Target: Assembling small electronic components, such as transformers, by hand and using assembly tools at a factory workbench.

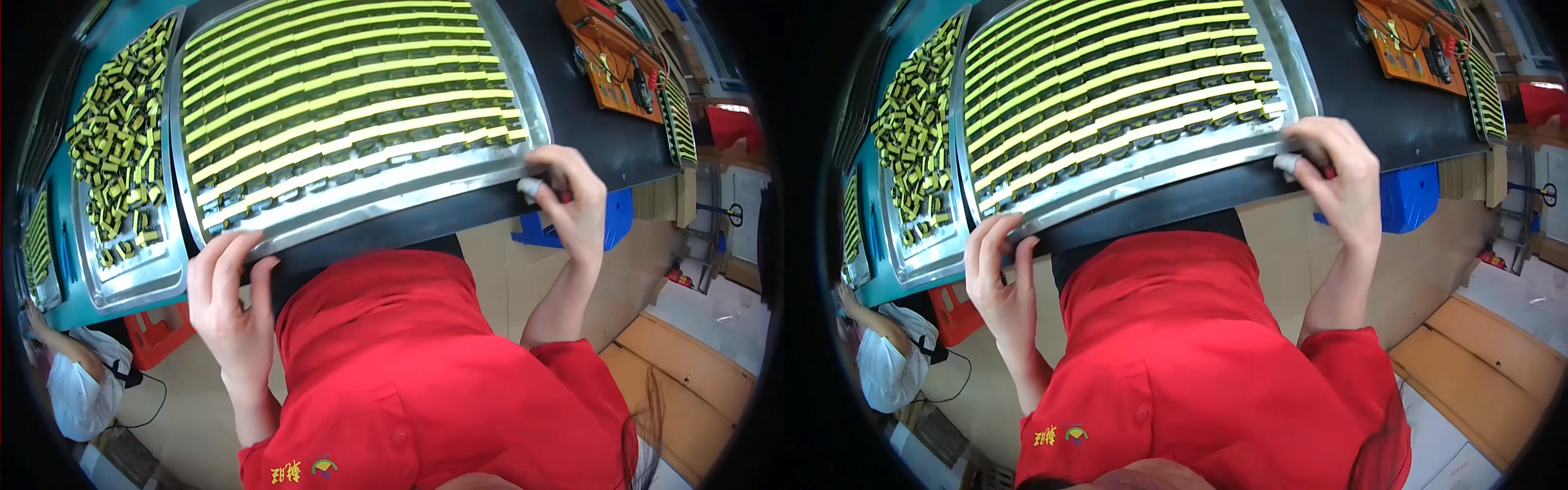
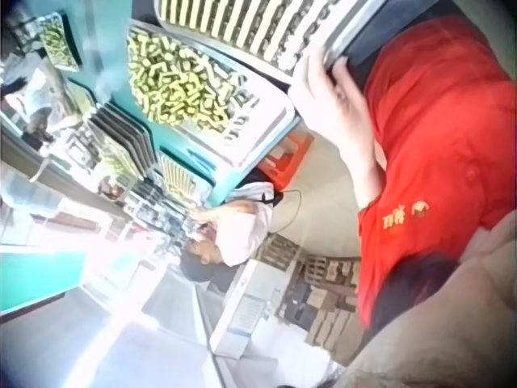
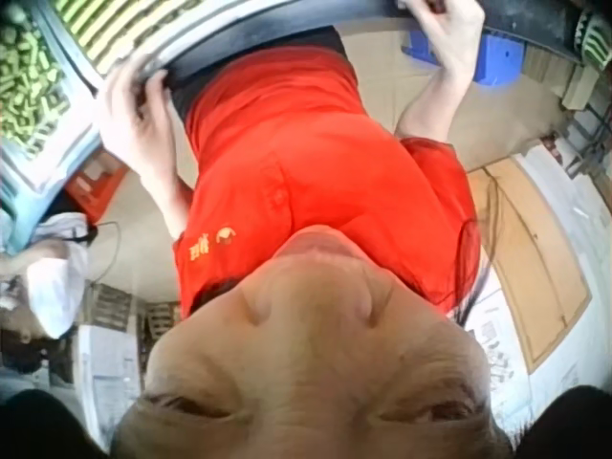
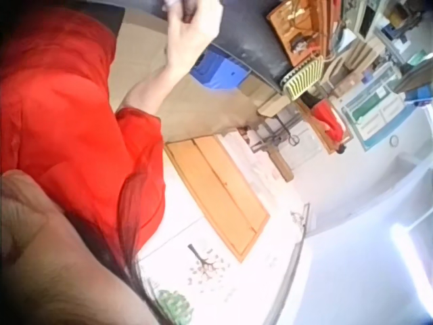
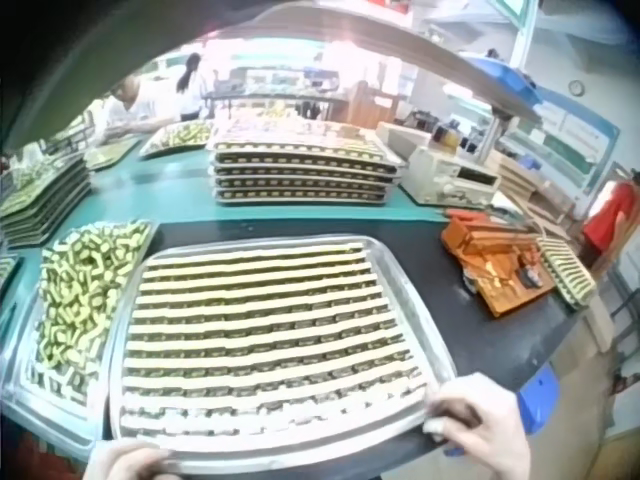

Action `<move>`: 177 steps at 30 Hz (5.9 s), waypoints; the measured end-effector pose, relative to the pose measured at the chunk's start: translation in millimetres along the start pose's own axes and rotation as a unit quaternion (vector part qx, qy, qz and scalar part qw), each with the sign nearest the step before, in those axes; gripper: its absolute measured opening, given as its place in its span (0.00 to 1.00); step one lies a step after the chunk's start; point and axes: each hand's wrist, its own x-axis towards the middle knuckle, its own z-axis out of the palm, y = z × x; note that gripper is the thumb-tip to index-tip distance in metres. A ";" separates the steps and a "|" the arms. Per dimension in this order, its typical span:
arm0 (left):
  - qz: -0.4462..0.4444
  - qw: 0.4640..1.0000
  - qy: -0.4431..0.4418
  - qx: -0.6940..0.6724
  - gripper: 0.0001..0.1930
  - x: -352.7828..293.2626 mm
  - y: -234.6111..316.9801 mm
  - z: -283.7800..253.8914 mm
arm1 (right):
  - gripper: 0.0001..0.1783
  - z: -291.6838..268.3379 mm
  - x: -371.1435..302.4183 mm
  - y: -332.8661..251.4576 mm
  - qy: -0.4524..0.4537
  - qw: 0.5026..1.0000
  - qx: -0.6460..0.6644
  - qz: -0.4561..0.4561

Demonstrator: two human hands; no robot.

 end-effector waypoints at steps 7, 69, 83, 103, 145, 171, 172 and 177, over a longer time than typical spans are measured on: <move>0.011 0.998 0.035 0.047 0.15 -16.4 -24.6 7.4 | 0.22 13.9 -9.9 17.3 0.032 0.999 -0.002 -0.036; 0.039 0.936 -0.136 -0.322 0.08 45.0 -37.1 14.9 | 0.12 26.2 46.3 46.0 0.289 0.943 -0.056 0.153; 0.059 0.979 -0.028 -0.192 0.07 39.6 -53.8 29.9 | 0.14 18.8 33.4 56.9 0.389 0.884 0.248 0.078; 0.030 0.985 0.031 -0.165 0.11 49.2 -61.1 42.9 | 0.12 14.1 20.6 52.8 0.327 0.909 0.256 0.047; 0.034 0.992 -0.002 -0.120 0.06 63.7 -34.3 35.2 | 0.14 13.0 41.1 46.9 0.220 0.955 0.075 0.183; 0.037 0.996 -0.002 0.076 0.08 66.1 -13.0 35.4 | 0.18 -8.5 47.1 50.4 0.069 0.987 0.123 0.076; 0.036 0.996 0.000 0.079 0.08 65.8 -11.5 36.9 | 0.18 -9.7 48.0 48.0 0.057 0.986 0.121 0.101; 0.043 0.997 0.009 0.071 0.06 65.5 -13.2 34.4 | 0.21 -9.9 53.2 33.8 0.090 0.988 0.095 0.079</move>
